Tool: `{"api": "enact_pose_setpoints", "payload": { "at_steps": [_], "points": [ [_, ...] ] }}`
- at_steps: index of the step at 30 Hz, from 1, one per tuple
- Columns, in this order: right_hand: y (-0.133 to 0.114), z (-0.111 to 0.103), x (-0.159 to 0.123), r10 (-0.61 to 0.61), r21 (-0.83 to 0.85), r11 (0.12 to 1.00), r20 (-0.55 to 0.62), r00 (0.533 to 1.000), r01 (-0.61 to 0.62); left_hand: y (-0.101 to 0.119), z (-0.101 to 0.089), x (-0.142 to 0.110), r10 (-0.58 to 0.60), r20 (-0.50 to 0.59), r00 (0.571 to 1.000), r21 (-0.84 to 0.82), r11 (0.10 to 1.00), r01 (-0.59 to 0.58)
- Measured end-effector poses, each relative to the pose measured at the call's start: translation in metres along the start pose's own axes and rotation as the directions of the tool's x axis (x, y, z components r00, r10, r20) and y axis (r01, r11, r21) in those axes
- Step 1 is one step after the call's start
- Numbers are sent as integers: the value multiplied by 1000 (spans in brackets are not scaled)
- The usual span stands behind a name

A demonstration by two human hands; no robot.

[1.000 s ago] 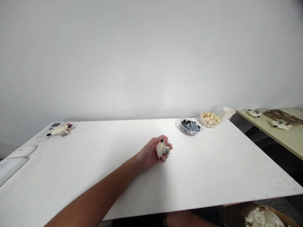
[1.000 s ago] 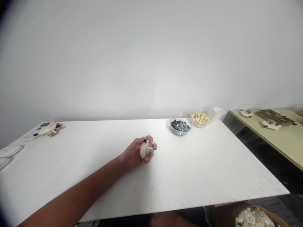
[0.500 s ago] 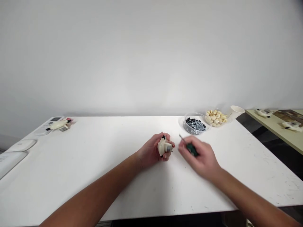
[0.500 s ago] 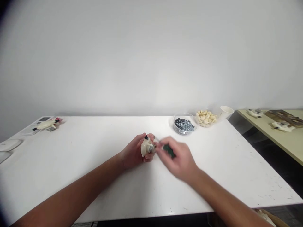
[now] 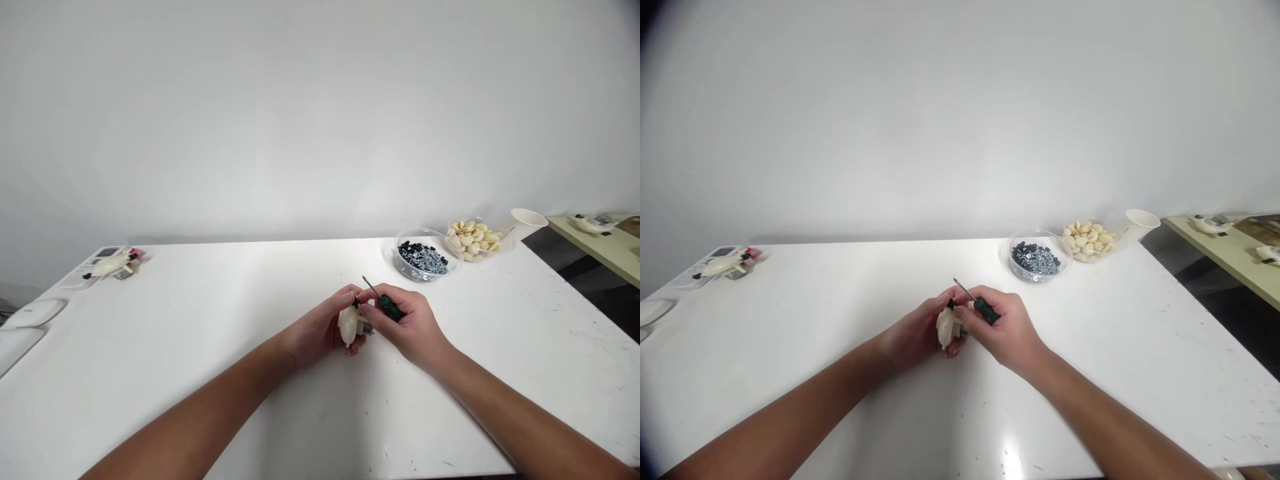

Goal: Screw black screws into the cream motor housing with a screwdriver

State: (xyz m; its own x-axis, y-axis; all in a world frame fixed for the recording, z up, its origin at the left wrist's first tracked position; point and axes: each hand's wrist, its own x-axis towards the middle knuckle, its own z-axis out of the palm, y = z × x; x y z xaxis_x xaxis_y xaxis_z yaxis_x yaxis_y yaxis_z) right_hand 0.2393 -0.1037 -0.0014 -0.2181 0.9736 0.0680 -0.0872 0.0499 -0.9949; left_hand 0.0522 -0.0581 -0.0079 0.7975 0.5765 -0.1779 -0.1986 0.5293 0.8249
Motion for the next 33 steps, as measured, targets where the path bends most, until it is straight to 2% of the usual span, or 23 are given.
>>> {"api": "enact_pose_setpoints", "payload": {
  "at_steps": [2, 7, 11, 16, 22, 27, 31, 33],
  "points": [
    [-2, -3, 1, 18, 13, 1000, 25, 1000, -18, -1, 0, 1, 20, 2, 1000, -8, 1000, -20],
    [-2, -7, 4, -21, -134, 991, -77, 997, 10, 0, 1, 1, 13, 3, 1000, 7, 1000, -13],
    [2, -10, 8, 11, -31, 999, -54, 998, -13, 2, 0, 2, 27, 48, 998, -27, 999, -26],
    [4, -15, 15, 83, -40, 995, -84, 993, -86, -2, -3, 3, 47, 58, 997, -47, 998, -45],
    [4, -22, 21, 156, -37, 986, -94, 983, -160, -7, -1, 9, 7, -32, 999, -66, 998, -9],
    [3, -28, 22, 104, -116, 986, -108, 989, -117, -6, 4, 13, 28, -111, 993, -70, 997, -36],
    [6, -29, 23, 148, -11, 989, -49, 988, -148, -12, 4, 12, 27, -194, 981, -30, 999, -34],
    [6, -27, 22, 137, -11, 990, -69, 988, -138, -17, 3, 11, 31, -256, 966, 33, 999, -23]
  ]
}}
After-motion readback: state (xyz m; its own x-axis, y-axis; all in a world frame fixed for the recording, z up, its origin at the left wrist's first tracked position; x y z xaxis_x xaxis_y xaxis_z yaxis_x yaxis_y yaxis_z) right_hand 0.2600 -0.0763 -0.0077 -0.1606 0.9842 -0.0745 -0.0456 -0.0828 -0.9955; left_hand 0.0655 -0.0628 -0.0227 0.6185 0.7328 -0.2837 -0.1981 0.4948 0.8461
